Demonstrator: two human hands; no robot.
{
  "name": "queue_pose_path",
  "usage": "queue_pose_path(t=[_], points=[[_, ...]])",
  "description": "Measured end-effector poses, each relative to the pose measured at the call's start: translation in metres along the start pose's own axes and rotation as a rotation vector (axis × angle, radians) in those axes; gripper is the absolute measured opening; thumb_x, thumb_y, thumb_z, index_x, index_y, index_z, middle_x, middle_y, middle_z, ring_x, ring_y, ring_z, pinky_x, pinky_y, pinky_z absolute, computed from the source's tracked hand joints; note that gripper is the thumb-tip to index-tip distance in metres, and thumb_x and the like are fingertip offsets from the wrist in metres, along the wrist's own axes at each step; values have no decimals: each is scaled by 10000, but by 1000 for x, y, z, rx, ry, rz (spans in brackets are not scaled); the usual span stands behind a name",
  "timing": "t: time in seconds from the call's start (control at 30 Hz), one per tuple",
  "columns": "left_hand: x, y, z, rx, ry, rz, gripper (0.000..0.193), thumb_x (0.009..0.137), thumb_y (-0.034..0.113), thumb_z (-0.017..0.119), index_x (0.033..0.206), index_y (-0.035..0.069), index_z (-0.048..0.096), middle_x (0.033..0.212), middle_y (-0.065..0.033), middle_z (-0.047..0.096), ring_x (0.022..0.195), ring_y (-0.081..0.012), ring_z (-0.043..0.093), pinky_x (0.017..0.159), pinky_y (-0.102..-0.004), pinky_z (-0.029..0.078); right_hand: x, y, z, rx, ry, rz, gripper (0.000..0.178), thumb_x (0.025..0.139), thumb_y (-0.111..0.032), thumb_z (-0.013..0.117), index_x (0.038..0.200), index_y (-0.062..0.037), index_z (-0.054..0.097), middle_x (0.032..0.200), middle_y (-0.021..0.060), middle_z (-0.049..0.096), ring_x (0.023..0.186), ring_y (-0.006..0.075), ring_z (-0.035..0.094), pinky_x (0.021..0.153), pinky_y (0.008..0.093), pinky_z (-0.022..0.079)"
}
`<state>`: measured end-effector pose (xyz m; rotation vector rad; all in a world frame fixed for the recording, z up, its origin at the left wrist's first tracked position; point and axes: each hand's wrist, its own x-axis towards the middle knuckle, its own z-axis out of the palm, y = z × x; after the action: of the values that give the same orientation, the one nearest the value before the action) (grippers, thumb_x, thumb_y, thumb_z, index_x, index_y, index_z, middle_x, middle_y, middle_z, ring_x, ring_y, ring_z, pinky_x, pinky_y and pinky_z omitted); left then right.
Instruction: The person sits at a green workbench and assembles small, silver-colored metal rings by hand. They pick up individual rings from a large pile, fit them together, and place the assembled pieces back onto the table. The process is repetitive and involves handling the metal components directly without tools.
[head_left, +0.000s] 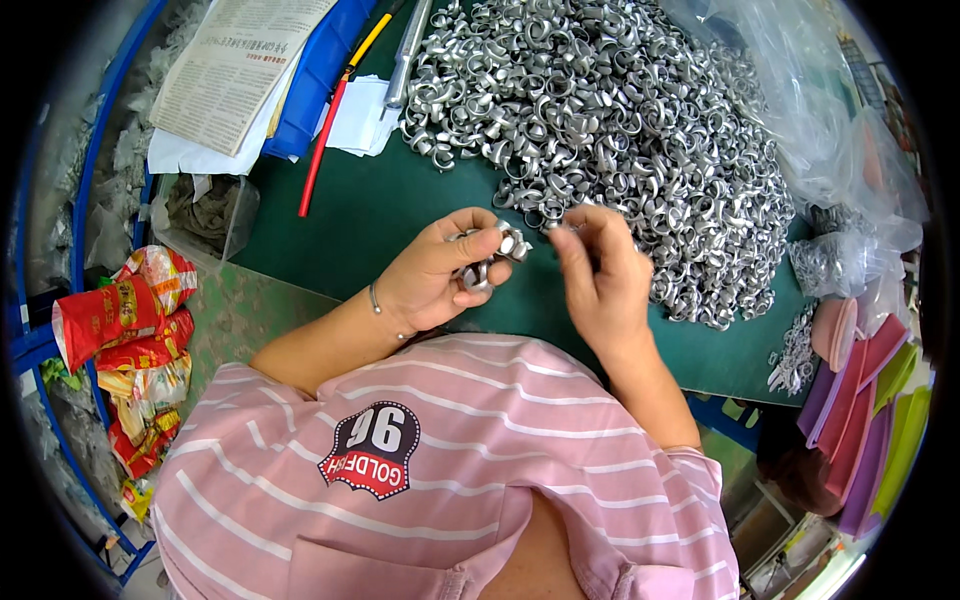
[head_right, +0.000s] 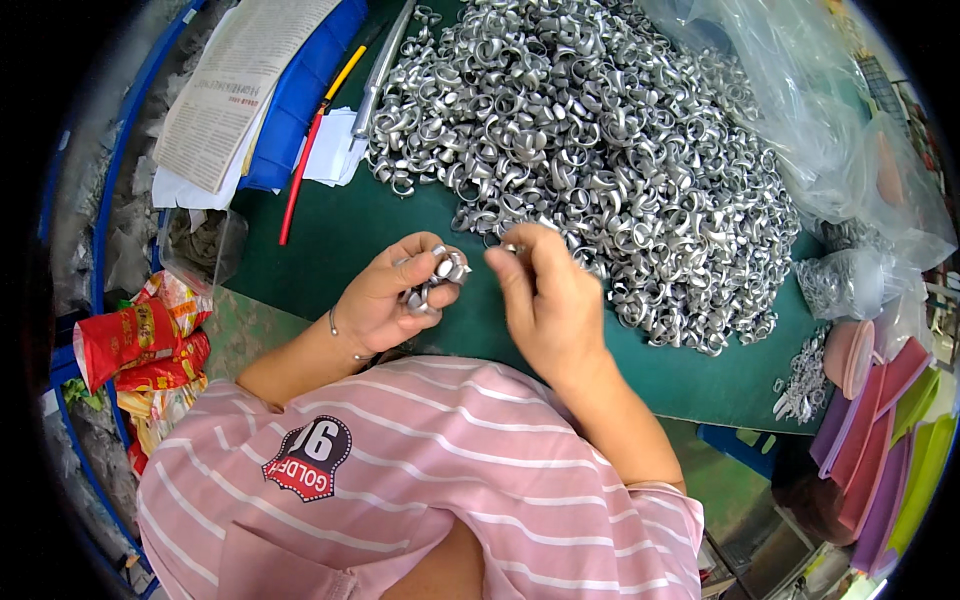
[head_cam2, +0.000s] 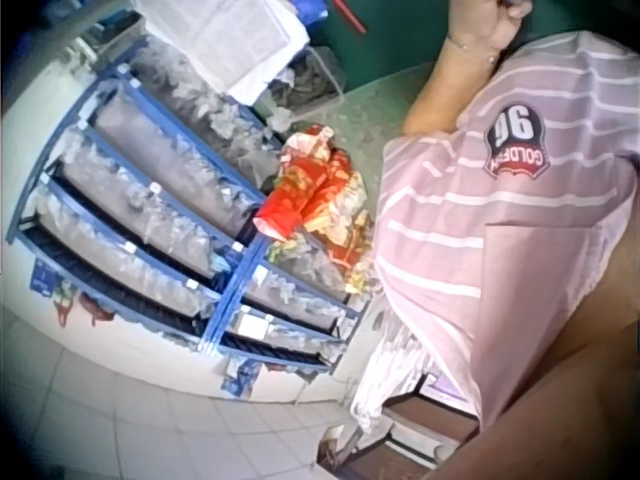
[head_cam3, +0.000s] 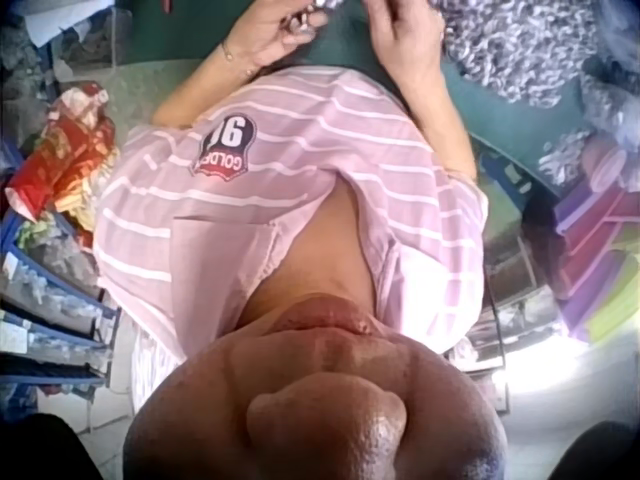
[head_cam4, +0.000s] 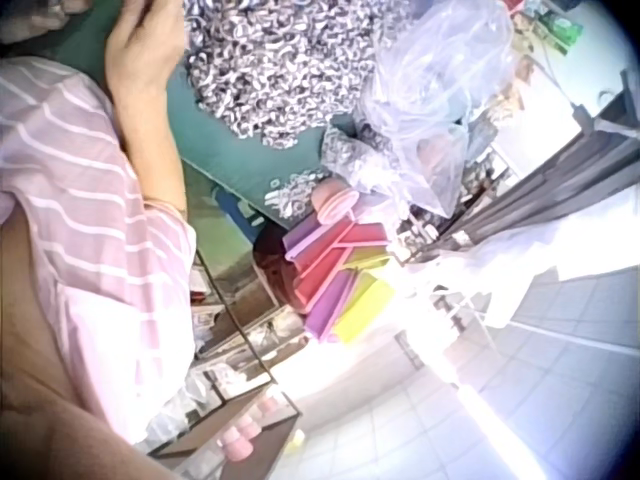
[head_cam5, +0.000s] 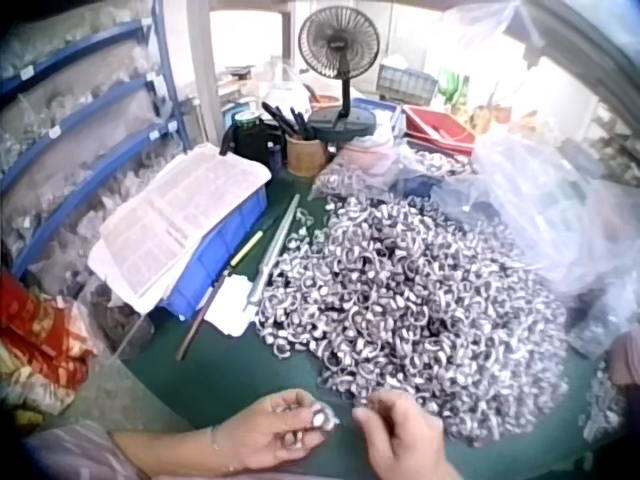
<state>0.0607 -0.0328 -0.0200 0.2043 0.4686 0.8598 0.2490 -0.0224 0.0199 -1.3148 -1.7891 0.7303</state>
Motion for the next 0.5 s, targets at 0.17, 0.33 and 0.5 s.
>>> queue_pose_path(t=[0.17,0.33,0.5], points=[[-1,10,10,-167,-115,-47,271,906,245,513,1093,50,495,957,-103,514,749,-168,534,399,-187,404,34,7,-2,-592,-59,-198,115,775,-129,653,805,-54,572,702,93,520,566,278,548,485,364,442],[-4,4,8,-65,-65,55,169,905,200,504,961,42,527,906,-101,501,698,-157,530,374,-195,402,35,9,-10,97,-29,81,39,815,-54,577,814,-21,557,711,73,565,537,164,527,474,279,412],[-1,10,8,58,40,75,84,894,131,518,904,50,534,843,-87,512,664,-142,532,356,-184,388,20,9,-24,1256,-254,650,119,877,-75,499,956,9,524,734,116,591,460,66,428,371,175,307]])
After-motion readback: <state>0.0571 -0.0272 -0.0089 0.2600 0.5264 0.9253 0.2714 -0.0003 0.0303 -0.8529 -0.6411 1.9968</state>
